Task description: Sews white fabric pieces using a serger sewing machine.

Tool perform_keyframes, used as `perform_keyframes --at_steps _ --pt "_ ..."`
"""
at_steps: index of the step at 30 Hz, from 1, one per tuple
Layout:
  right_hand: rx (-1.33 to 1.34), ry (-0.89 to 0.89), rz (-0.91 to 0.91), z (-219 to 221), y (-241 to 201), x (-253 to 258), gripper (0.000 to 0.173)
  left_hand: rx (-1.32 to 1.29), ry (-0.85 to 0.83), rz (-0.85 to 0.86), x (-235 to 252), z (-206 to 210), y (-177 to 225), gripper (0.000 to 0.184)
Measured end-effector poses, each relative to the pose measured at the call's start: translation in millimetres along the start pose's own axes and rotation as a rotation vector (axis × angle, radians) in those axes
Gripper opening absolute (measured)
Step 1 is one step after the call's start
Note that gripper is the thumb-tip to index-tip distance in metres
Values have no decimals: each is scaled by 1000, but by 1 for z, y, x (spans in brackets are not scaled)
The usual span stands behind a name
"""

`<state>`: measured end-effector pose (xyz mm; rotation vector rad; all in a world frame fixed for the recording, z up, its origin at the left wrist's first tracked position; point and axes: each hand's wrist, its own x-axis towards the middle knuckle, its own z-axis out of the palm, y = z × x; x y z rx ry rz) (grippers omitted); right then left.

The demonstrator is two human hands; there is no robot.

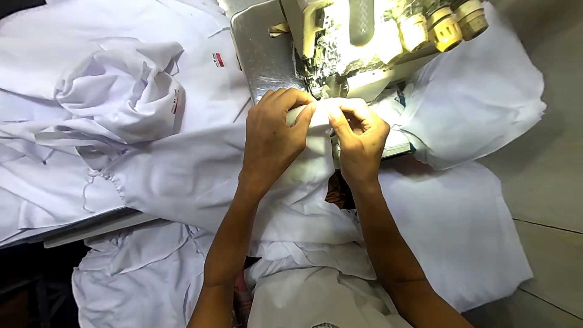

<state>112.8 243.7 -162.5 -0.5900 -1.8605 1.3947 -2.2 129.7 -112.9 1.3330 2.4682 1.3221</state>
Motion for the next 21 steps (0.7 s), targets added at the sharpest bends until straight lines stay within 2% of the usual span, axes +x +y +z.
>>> perform_keyframes --at_steps 8,10,12,16,21 --pt "5 24 0 3 -1 -1 13 21 -11 78 -7 -1 1 11" --pt "2 46 -11 5 -2 -1 14 78 -2 87 -10 0 3 18" --pt "11 57 27 7 -4 -2 16 161 19 79 -11 4 4 26" --pt "95 83 94 12 -6 6 32 262 71 22 -2 13 -2 34" --pt "109 141 51 24 -3 12 27 214 118 -21 13 17 -11 34"
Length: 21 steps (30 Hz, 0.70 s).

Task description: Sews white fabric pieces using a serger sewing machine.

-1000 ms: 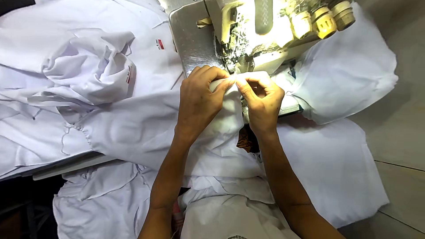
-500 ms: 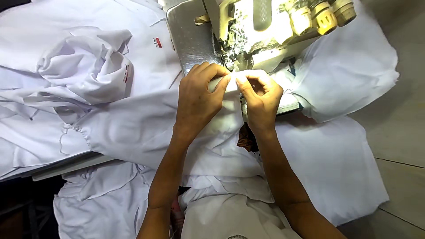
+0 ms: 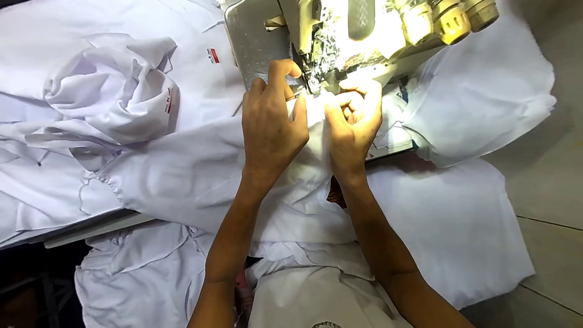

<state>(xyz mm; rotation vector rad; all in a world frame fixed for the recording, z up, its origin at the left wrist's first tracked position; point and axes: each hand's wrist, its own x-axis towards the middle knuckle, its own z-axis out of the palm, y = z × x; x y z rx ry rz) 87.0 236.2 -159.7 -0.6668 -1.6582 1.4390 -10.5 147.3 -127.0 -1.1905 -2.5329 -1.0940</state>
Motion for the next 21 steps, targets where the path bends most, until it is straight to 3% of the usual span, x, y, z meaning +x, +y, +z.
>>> perform_keyframes --at_steps 14,18,21 --pt "-70 113 -6 13 1 2 12 -22 -17 -24 13 0 -7 38" --pt "-41 12 11 2 2 -1 10 -2 17 -7 11 -2 -8 35" --pt "-88 -127 -2 -22 6 -15 19 -10 58 43 -12 -23 -15 31"
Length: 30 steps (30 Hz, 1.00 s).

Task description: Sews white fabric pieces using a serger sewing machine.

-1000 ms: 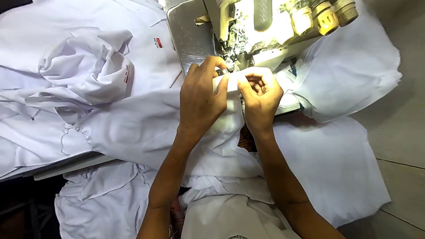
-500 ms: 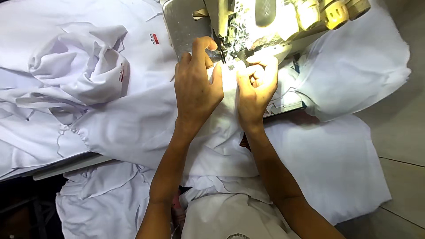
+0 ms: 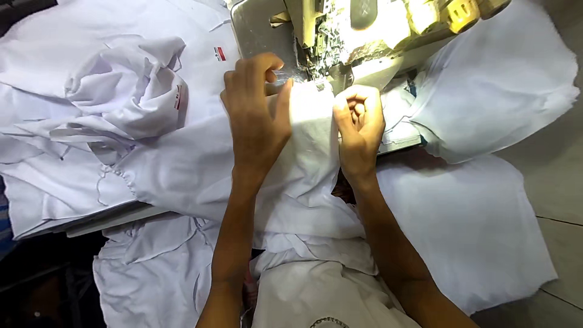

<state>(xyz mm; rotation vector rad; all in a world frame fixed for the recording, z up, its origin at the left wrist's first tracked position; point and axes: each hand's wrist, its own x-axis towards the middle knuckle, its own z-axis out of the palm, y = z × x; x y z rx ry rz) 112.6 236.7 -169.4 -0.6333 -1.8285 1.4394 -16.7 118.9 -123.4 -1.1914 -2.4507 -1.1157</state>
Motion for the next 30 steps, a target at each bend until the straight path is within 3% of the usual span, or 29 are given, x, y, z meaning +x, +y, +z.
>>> perform_keyframes --at_steps 2,5,8,11,14,17,20,23,26,30 --pt "-24 -80 8 -12 4 -11 25 29 48 -22 -30 -27 -14 31" --pt "-73 -174 80 -26 7 -19 29 133 268 -131 -88 -65 -59 30" --pt "-105 -205 107 -34 10 -23 19 255 441 -347 -148 -98 -96 40" --pt "-61 -170 108 -35 12 -20 9 209 491 -572 -180 -115 -110 54" --pt "-47 -132 135 -34 12 -19 8 -5 462 -739 -183 -112 -103 60" --pt "-27 -138 129 -36 11 -24 9 -62 299 -786 -173 -106 -94 63" --pt "-54 -165 117 -36 11 -27 11 -128 212 -816 -168 -111 -91 40" --pt "-53 -178 125 -35 10 -29 12 -386 254 -791 -168 -116 -95 14" --pt "-33 -207 150 -35 10 -32 13 -702 315 -749 -171 -119 -103 21" --pt "22 -230 156 -36 10 -35 14 -913 301 -766 -166 -124 -100 31"
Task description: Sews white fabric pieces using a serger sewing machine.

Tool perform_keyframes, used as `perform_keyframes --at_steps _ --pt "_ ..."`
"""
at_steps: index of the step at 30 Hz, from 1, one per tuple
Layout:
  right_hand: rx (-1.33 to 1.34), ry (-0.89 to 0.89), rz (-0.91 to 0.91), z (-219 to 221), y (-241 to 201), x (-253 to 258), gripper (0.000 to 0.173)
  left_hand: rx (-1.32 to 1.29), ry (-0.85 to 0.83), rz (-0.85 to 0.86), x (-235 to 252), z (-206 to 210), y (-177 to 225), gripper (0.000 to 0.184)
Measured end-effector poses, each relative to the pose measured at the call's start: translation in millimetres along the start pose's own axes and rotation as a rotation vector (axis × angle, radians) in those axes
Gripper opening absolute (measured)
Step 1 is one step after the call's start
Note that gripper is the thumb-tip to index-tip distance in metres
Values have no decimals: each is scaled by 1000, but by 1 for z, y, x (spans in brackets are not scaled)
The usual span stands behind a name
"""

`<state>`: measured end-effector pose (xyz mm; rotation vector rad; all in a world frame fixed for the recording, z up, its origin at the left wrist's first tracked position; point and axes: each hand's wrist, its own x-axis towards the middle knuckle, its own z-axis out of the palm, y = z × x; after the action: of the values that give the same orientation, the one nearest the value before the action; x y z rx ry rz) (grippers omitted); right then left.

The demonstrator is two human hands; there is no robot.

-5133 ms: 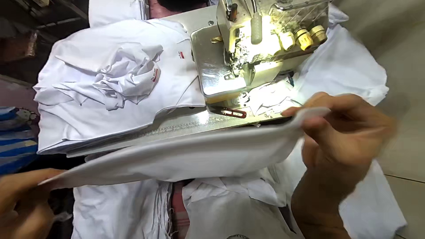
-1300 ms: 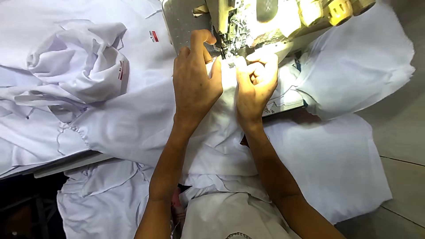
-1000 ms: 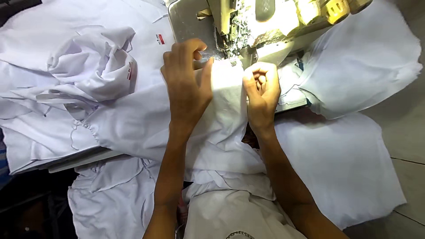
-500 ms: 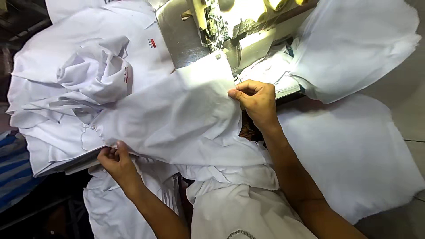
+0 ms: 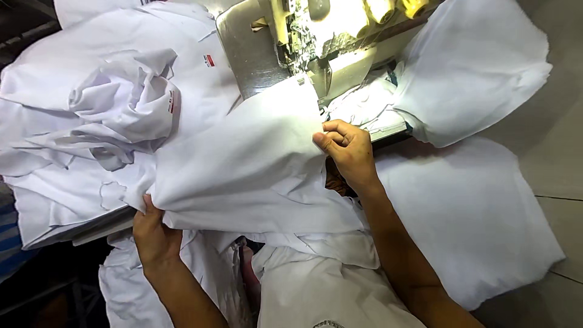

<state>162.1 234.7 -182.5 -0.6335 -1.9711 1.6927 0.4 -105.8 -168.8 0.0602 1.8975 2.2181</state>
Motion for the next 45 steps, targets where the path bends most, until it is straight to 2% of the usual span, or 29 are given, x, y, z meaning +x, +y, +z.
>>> perform_keyframes --at_steps 2,3,5,7,9,12,15,19,25,45 --pt "46 -26 22 -1 1 1 17 -144 -59 -69 -1 1 7 36" --pt "68 -41 39 -2 2 2 16 -128 -74 -109 -3 2 11 32" --pt "101 -55 63 -3 1 4 15 128 -89 -215 -12 9 17 22" --pt "115 -66 57 -5 -1 5 14 314 -214 -262 -12 10 20 48" --pt "107 -51 49 -8 -4 3 12 327 -193 -160 -9 10 15 52" --pt "73 -5 14 -9 -8 -2 11 159 19 39 -5 16 7 30" --pt "54 25 -34 -4 -3 -3 10 161 148 38 -5 35 -1 19" --pt "47 66 -45 1 8 -3 10 150 157 15 -5 38 -22 24" --pt "45 93 -58 1 11 -3 9 186 206 74 -8 37 -34 24" --pt "3 67 -106 1 2 10 10 260 210 141 22 44 -2 28"
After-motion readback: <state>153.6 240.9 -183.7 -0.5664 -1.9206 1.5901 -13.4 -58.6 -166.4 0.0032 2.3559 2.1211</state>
